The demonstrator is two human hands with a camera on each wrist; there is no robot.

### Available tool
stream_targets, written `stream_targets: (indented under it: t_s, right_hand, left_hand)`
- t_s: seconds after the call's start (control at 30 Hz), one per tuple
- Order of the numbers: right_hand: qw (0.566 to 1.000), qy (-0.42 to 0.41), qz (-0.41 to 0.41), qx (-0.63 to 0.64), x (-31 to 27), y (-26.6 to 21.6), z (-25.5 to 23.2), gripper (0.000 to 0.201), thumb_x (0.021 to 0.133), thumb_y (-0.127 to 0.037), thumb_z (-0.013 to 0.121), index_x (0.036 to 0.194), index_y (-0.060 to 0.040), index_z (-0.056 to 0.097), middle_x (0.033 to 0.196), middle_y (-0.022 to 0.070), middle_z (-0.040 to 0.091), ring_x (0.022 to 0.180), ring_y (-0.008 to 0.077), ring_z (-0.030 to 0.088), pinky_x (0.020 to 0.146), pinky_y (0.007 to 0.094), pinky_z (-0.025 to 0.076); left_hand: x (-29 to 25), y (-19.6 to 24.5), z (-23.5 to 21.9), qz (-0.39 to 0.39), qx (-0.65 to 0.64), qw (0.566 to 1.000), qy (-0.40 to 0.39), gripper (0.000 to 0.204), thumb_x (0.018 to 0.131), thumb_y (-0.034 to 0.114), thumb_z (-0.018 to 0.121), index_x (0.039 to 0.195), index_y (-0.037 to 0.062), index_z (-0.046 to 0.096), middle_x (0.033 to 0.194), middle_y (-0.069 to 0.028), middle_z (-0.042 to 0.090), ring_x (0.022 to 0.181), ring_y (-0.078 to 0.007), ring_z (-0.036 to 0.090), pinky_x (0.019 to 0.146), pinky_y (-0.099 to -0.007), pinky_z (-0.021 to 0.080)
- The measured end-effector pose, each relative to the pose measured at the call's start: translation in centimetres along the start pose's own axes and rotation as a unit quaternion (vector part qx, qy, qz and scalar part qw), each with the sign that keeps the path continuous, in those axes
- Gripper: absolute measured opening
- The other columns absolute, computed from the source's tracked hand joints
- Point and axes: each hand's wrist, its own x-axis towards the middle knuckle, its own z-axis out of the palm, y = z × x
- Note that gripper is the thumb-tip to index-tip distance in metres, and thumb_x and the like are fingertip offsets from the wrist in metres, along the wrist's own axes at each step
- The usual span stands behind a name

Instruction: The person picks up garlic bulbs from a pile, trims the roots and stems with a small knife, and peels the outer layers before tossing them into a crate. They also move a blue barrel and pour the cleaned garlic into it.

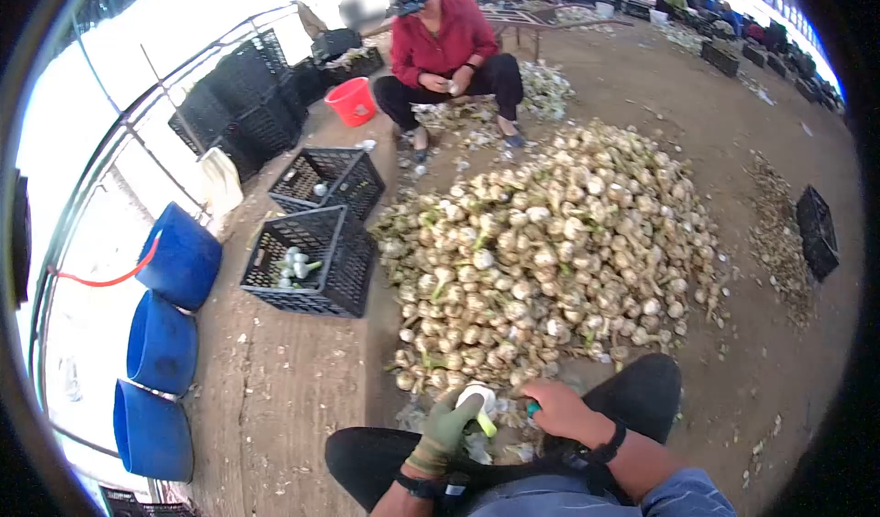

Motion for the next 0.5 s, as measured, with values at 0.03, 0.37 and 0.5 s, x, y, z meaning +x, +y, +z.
stream_targets:
  t_s: [0.03, 0.37, 0.5]
  right_hand:
    - [1.0, -0.003, 0.006, -0.001, 0.1, 0.3, 0.5, 0.026, 0.077, -0.005, 0.059, 0.103, -0.0027, 0.061, 0.097, 0.022, 0.063, 0.091, 0.0434, 0.06, 0.076, 0.0506, 0.047]
    - [0.997, -0.003, 0.078, 0.012, 1.2, 0.7, -0.4, 0.031, 0.085, -0.017, 0.058, 0.114, -0.0081, 0.064, 0.102, 0.019, 0.068, 0.096, 0.0393, 0.064, 0.081, 0.0487, 0.051]
    - [0.994, 0.018, 0.104, -0.04, 4.6, 3.4, -0.9, 0.028, 0.084, -0.017, 0.06, 0.11, -0.0082, 0.066, 0.1, 0.0175, 0.069, 0.091, 0.0369, 0.067, 0.077, 0.047, 0.053]
  left_hand:
    - [0.0, 0.7, -0.2, -0.042, -0.063, 0.997, -0.002, 0.039, 0.092, 0.03, 0.069, 0.115, -0.0007, 0.065, 0.088, -0.0017, 0.068, 0.075, -0.0111, 0.063, 0.068, -0.0251, 0.052]
    - [4.9, 18.4, -8.6, 0.171, -0.331, 0.905, 0.207, 0.033, 0.094, 0.047, 0.06, 0.089, 0.0147, 0.056, 0.092, -0.0031, 0.064, 0.071, -0.0159, 0.056, 0.06, -0.0269, 0.047]
    - [5.1, 14.9, -6.0, 0.106, -0.313, 0.937, 0.113, 0.028, 0.097, 0.041, 0.059, 0.095, 0.013, 0.061, 0.093, -0.0023, 0.065, 0.072, -0.0144, 0.055, 0.058, -0.0257, 0.044]
